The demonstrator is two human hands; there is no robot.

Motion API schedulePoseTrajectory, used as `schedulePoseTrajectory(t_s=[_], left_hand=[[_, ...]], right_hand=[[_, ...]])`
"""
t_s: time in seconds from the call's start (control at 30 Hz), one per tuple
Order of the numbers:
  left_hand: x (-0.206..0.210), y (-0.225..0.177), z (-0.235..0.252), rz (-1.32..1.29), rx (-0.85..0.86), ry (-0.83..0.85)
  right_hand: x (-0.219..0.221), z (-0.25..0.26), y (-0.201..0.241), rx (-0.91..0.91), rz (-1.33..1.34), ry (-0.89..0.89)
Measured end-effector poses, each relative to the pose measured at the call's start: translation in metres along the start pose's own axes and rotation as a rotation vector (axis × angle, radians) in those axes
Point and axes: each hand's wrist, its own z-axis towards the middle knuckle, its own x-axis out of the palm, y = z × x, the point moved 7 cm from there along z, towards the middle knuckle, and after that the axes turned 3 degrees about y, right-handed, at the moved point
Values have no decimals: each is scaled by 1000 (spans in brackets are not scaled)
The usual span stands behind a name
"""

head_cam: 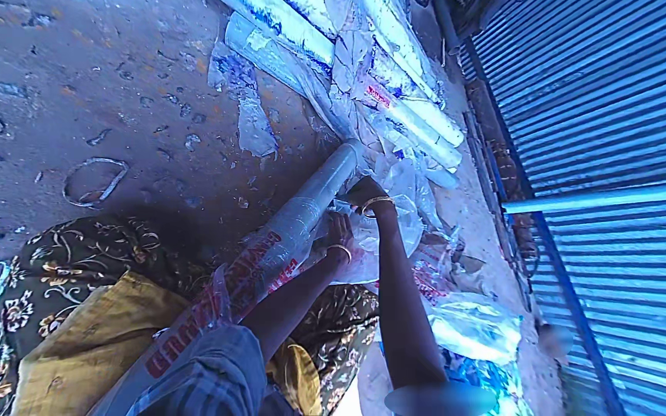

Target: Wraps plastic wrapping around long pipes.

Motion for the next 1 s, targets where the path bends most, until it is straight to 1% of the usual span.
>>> schedulePoseTrajectory(t_s=[0.1,0.2,0.33,0.4,0.53,0.63,0.67,0.8,0.83,0.87,0.93,0.97,1.0], left_hand=[[6,-6,-12,-66,-16,-1],[12,-6,-12,-139,-18,-10],[6,-8,-18,-126,-8,5],[10,-8,-13,-126,-4,34],[22,-14,-2,-192,6,73],[-1,-15,-30,-268,13,184],[-7,-14,-38,-287,21,189],[-1,-15,-45,-348,51,166],[-4,-15,-50,-397,34,206],[-6,-14,-54,-450,26,198],[8,-11,-49,-497,53,70],[12,-12,-49,-447,64,55],[8,-12,-49,-383,63,92]], right_hand=[[5,1,7,109,-42,90],[4,6,24,98,-172,181],[3,4,38,96,-299,176],[2,6,41,89,-319,172],[11,17,46,60,-311,234],[18,8,61,38,-343,273],[19,3,65,26,-358,267],[21,-5,68,2,-369,235],[23,-3,68,1,-361,227],[25,-2,68,3,-351,223],[30,-1,64,9,-335,222],[30,-2,61,10,-331,229],[29,-4,57,15,-321,233]])
